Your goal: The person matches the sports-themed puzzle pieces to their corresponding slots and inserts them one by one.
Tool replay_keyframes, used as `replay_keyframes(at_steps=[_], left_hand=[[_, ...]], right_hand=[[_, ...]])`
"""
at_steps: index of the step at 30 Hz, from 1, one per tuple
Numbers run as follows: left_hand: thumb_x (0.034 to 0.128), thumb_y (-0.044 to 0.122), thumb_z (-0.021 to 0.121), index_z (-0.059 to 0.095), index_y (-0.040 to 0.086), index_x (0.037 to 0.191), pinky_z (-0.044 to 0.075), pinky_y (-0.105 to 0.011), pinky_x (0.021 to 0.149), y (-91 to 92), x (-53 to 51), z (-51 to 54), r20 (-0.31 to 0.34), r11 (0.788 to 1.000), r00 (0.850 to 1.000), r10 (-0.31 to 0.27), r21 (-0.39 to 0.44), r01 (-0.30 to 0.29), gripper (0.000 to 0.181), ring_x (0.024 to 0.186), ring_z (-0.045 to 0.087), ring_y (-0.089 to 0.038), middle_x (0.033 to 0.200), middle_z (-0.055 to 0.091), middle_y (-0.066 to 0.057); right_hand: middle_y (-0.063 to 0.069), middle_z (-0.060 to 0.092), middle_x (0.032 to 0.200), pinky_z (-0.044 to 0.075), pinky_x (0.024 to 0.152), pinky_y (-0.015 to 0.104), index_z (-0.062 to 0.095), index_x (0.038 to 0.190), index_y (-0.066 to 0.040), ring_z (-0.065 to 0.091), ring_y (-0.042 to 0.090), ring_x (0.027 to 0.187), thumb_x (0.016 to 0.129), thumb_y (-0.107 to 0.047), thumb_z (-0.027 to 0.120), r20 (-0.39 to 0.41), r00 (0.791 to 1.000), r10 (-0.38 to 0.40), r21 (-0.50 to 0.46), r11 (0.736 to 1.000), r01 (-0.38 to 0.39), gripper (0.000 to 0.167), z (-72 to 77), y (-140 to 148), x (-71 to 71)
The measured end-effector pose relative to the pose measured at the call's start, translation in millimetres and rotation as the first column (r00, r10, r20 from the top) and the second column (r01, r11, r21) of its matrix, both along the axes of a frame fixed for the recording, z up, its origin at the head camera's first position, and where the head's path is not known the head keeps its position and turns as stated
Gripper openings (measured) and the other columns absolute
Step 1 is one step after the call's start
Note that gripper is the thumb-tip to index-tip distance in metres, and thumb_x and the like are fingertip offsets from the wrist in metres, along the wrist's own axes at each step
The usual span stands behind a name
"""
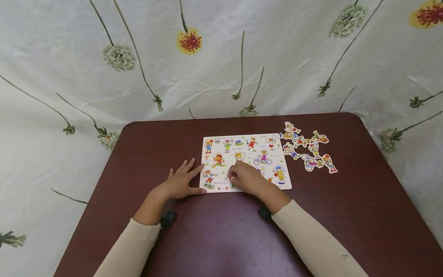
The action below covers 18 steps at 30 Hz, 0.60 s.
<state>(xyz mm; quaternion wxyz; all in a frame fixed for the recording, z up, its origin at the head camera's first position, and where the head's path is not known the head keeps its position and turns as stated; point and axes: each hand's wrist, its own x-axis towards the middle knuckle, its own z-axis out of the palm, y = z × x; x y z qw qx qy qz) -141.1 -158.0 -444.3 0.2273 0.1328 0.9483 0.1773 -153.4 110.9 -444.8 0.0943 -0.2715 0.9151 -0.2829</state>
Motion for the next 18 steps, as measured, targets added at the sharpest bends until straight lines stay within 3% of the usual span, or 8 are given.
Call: replay_keyframes(at_steps=[4,8,14,18], left_hand=[[0.0875,0.06,0.07,0.022,0.033,0.162,0.001,-0.076,0.117,-0.5,0.3,0.0,0.001,1.0,1.0,0.0,-0.001,0.0,0.093,0.159,0.0,-0.037,0.172,0.002,-0.011],[0.0874,0.06,0.071,0.022,0.033,0.162,0.001,-0.076,0.118,0.1,1.0,0.7,0.003,1.0,1.0,0.003,0.002,-0.003,0.093,0.159,0.0,-0.037,0.172,0.003,-0.011],[0.0872,0.06,0.071,0.023,0.032,0.162,0.002,-0.076,0.117,-0.4,0.8,0.2,-0.005,1.0,1.0,0.003,-0.003,-0.003,0.093,0.159,0.001,-0.037,0.172,0.004,-0.012],[0.0871,0.06,0.071,0.023,0.033,0.162,0.002,-0.076,0.117,-0.2,0.6,-0.4,-0.004,1.0,1.0,0.003,-0.005,-0.003,0.093,0.159,0.001,-0.037,0.172,0.003,-0.012]], right_hand=[[0.002,0.065,0.089,0.049,0.073,0.028,0.072,0.097,-0.007,0.059,0.011,0.08,0.09,-0.011,0.074,0.019,0.998,-0.061,-0.104,0.993,0.062,0.008,-2.8,6.1,-0.1],[0.004,0.067,0.093,0.05,0.075,0.029,0.072,0.104,-0.007,0.06,0.013,0.083,0.093,-0.014,0.073,0.034,0.989,-0.143,-0.205,0.968,0.147,0.014,-2.1,16.0,-0.5],[0.008,0.07,0.101,0.053,0.083,0.033,0.072,0.113,-0.005,0.063,0.018,0.091,0.095,-0.016,0.071,0.083,0.956,-0.283,-0.307,0.905,0.295,0.021,4.6,37.9,-1.2],[0.013,0.071,0.105,0.052,0.084,0.027,0.07,0.117,-0.002,0.064,0.02,0.095,0.097,-0.016,0.07,0.108,0.928,-0.356,-0.34,0.864,0.371,0.025,4.9,60.4,-1.5]])
